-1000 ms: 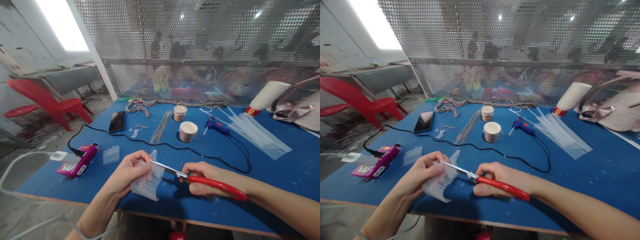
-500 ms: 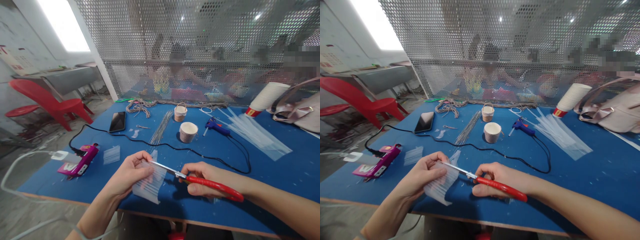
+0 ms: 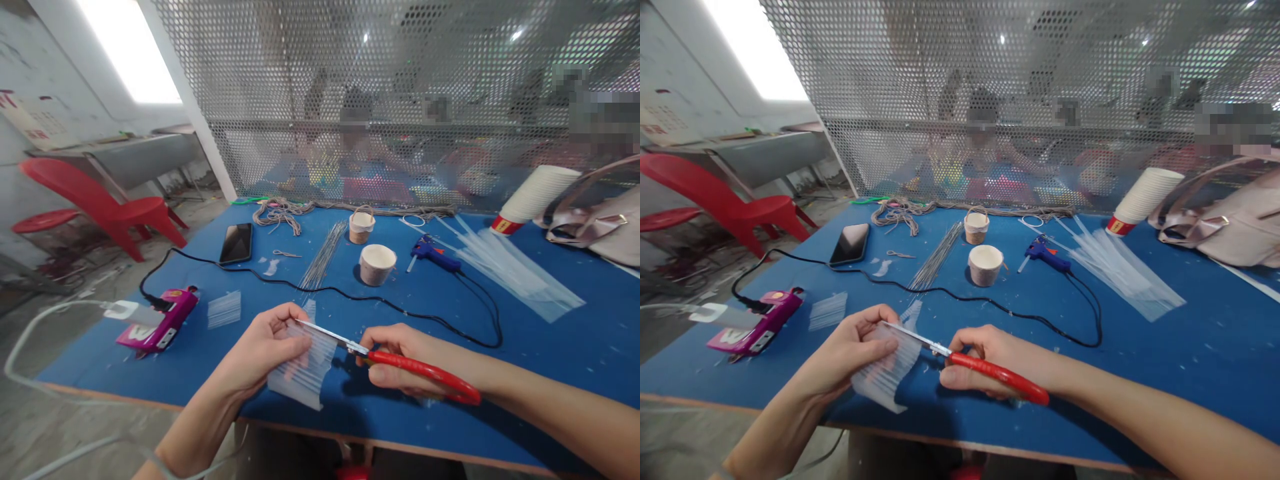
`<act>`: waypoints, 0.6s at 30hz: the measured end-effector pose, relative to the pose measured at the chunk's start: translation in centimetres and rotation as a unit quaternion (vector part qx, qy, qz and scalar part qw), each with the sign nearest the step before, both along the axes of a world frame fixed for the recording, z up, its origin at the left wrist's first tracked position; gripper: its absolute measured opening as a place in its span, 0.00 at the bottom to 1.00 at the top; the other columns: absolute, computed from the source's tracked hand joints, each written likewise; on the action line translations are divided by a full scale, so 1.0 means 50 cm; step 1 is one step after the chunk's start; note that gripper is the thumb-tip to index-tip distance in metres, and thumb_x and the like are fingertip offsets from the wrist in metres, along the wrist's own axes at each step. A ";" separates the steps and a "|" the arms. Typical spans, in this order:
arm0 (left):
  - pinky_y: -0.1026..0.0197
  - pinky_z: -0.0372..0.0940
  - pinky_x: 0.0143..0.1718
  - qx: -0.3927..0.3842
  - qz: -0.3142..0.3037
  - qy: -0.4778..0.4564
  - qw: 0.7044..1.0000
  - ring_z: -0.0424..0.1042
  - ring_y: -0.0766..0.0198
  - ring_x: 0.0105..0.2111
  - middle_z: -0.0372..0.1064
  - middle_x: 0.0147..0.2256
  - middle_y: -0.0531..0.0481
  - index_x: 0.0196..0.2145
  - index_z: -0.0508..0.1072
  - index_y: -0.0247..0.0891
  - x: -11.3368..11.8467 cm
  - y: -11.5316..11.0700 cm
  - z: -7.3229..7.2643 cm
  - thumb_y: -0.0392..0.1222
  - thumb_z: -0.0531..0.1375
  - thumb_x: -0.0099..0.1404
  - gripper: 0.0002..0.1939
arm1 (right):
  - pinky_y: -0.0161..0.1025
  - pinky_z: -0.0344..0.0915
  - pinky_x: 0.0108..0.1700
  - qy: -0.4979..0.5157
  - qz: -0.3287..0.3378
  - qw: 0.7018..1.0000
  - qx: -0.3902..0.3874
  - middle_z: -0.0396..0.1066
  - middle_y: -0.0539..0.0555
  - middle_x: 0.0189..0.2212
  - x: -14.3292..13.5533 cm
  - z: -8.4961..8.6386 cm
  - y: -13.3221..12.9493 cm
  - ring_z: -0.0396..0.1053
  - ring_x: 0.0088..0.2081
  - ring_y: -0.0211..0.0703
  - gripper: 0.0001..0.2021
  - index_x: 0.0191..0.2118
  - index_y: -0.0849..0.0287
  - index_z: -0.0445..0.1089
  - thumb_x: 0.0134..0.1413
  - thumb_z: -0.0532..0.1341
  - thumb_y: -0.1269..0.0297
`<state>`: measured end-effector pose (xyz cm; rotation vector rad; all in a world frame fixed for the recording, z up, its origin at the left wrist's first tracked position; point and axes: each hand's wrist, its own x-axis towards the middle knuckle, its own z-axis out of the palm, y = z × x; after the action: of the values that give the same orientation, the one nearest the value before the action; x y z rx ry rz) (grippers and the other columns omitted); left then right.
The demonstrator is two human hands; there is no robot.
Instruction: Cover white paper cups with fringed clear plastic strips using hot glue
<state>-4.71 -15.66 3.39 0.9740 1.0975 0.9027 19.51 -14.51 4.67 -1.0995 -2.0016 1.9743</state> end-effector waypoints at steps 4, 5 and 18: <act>0.72 0.56 0.16 0.002 0.005 0.009 1.000 0.61 0.74 0.14 0.66 0.16 0.57 0.27 0.67 0.36 0.001 -0.001 0.001 0.40 0.70 0.44 0.16 | 0.26 0.50 0.15 0.010 0.005 1.000 -0.005 0.53 0.39 0.15 -0.002 -0.003 0.002 0.50 0.15 0.26 0.23 0.37 0.59 0.60 0.49 0.60 0.42; 0.72 0.56 0.16 0.001 0.006 0.010 1.000 0.61 0.74 0.14 0.66 0.16 0.57 0.28 0.67 0.36 0.002 -0.001 0.000 0.40 0.70 0.44 0.16 | 0.26 0.49 0.15 0.010 0.003 1.000 -0.007 0.53 0.39 0.15 -0.003 -0.003 0.002 0.50 0.15 0.27 0.23 0.36 0.59 0.60 0.49 0.60 0.42; 0.68 0.58 0.20 0.122 0.107 0.145 0.976 0.63 0.71 0.16 0.68 0.20 0.56 0.28 0.70 0.36 -0.035 0.023 0.002 0.39 0.67 0.48 0.10 | 0.40 0.63 0.37 -0.200 -0.025 0.912 0.357 0.70 0.54 0.35 0.049 -0.015 0.011 0.66 0.36 0.44 0.16 0.47 0.57 0.64 0.51 0.61 0.61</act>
<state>-6.47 -14.53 3.49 1.2364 1.3804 1.1130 21.95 -13.95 3.90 -1.3752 -2.5271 0.8577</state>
